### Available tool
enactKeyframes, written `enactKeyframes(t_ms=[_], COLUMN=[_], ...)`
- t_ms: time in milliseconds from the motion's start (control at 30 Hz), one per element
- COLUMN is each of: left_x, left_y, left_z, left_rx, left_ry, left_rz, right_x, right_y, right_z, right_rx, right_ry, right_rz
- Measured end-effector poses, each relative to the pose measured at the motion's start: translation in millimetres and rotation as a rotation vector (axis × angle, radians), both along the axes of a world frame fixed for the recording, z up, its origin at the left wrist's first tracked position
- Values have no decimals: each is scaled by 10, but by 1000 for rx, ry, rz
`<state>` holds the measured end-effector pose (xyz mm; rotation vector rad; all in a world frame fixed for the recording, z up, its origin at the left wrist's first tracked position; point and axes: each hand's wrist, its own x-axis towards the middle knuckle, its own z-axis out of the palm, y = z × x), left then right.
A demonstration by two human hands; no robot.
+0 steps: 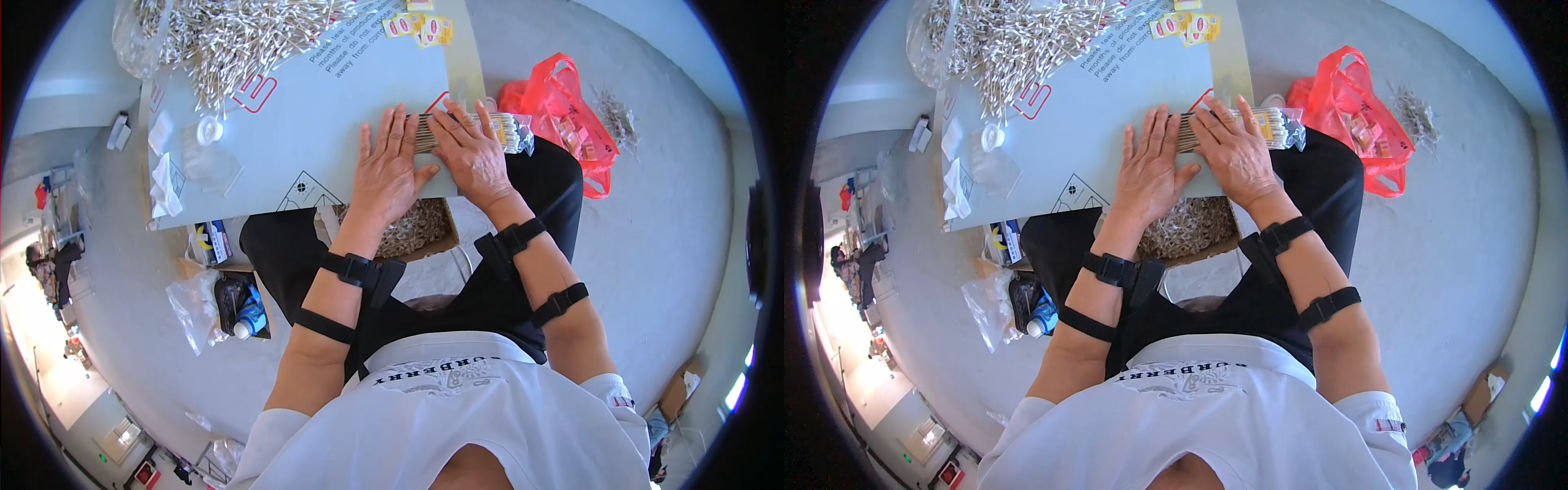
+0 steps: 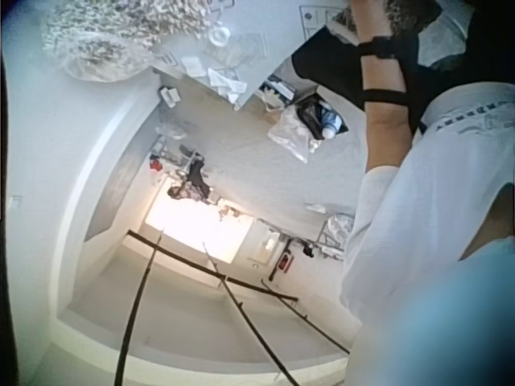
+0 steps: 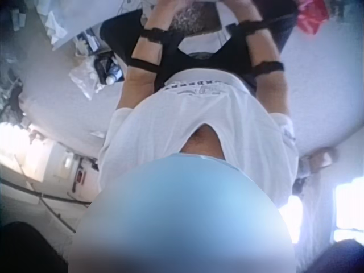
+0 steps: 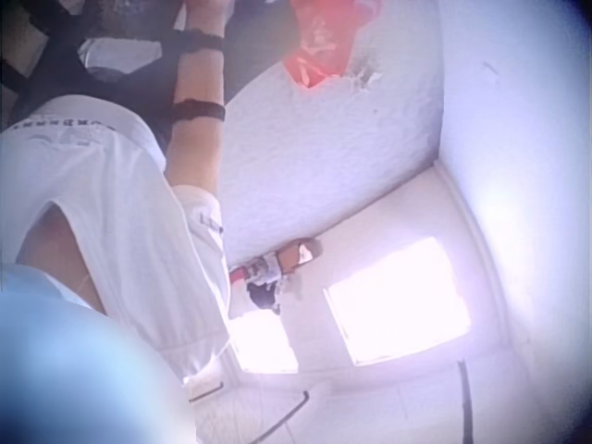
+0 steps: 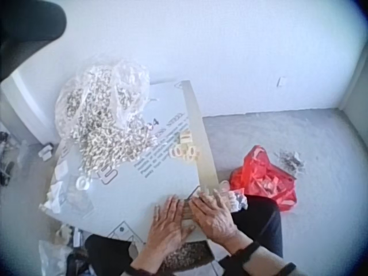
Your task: Bundling medical/hygiene swabs and applying adhesive labels or bands to the bundles.
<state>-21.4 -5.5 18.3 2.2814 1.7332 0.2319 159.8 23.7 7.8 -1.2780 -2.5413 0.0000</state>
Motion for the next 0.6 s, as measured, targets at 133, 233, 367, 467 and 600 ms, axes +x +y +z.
enactKeyframes(t_ms=[133, 233, 367, 467, 600], left_x=[-47, -6, 188, 322, 452], left_y=[-26, -15, 28, 55, 59], left_z=[-34, -26, -20, -30, -32], left_rx=[47, 55, 79, 83, 104], left_ry=[13, 0, -42, -53, -98], left_rz=[11, -10, -78, -86, -103], right_x=[152, 342, 396, 397, 448], right_y=[-102, -132, -142, -120, -110], right_z=[82, 12, -70, -76, -66], right_rx=[-49, -110, -204, -211, -249], right_ry=[114, 139, 127, 172, 334], right_rz=[-197, -360, -367, -329, -280])
